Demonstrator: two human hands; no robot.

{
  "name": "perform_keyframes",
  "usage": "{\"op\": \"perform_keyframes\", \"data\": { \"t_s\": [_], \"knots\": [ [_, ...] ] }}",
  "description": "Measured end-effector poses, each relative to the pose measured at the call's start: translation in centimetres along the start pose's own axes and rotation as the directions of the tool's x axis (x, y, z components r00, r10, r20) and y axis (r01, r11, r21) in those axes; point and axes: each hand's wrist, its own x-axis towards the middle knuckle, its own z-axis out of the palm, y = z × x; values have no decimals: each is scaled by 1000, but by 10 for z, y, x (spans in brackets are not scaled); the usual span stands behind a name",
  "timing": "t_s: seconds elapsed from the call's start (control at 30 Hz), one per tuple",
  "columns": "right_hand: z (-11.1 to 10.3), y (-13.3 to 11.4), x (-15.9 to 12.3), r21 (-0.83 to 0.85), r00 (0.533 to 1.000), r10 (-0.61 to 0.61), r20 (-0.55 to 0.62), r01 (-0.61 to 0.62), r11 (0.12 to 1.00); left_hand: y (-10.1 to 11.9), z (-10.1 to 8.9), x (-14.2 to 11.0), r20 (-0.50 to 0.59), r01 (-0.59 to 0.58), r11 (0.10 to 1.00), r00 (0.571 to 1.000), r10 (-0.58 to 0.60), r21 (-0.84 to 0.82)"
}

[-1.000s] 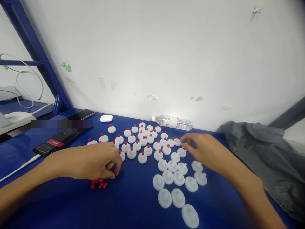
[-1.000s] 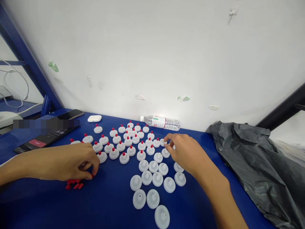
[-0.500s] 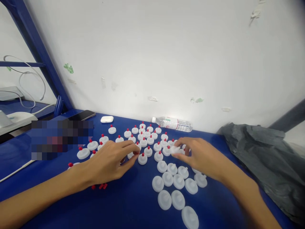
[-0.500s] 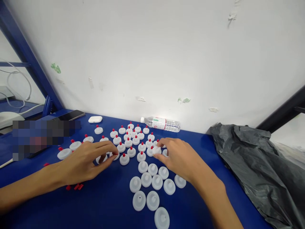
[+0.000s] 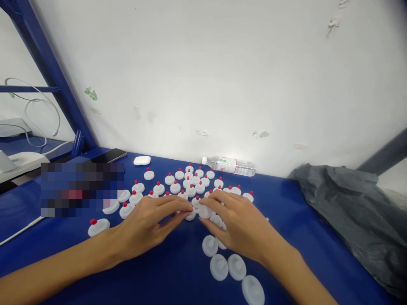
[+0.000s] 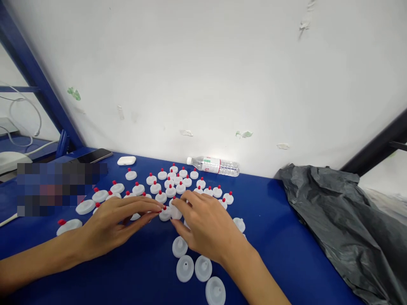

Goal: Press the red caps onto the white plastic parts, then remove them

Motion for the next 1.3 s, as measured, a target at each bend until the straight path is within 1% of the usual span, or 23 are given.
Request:
{"op": "perform_keyframes", "data": {
  "t_s": [0.17, 0.33, 0.47, 0.7, 0.87, 1.03, 1.13, 1.3],
  "knots": [
    [4, -6, 2, -39, 998, -60, -34, 59, 997, 2, 2, -4, 21, -51, 998, 998, 52, -40],
    [4, -5, 3, -74, 998, -54, -41, 51, 996, 5, 2, -3, -58, -7, 1000, 998, 7, -2],
    [6, -3, 2, -52, 999, -37, -36, 35, 998, 4, 2, -2, -62, -14, 1000, 998, 14, -7],
    [7, -1, -1, -17, 999, -15, -50, 14, 1000, 5, 0, -2, -44, 35, 998, 998, -37, -46],
    [7, -2, -1, 55, 993, -17, -114, 23, 998, 6, 0, -3, -38, 112, 993, 993, -114, -47],
    [7, -6, 1, 73, 985, -8, -175, 21, 997, 1, 0, -2, -82, 84, 996, 993, -84, 1],
    [7, -7, 2, 89, 982, -19, -187, 36, 995, -5, 2, -3, -76, 81, 996, 994, -78, 30],
    [10, -8, 1, 75, 969, -58, -240, 78, 994, -8, 5, -6, -36, 24, 995, 999, -21, 96]
  ]
}}
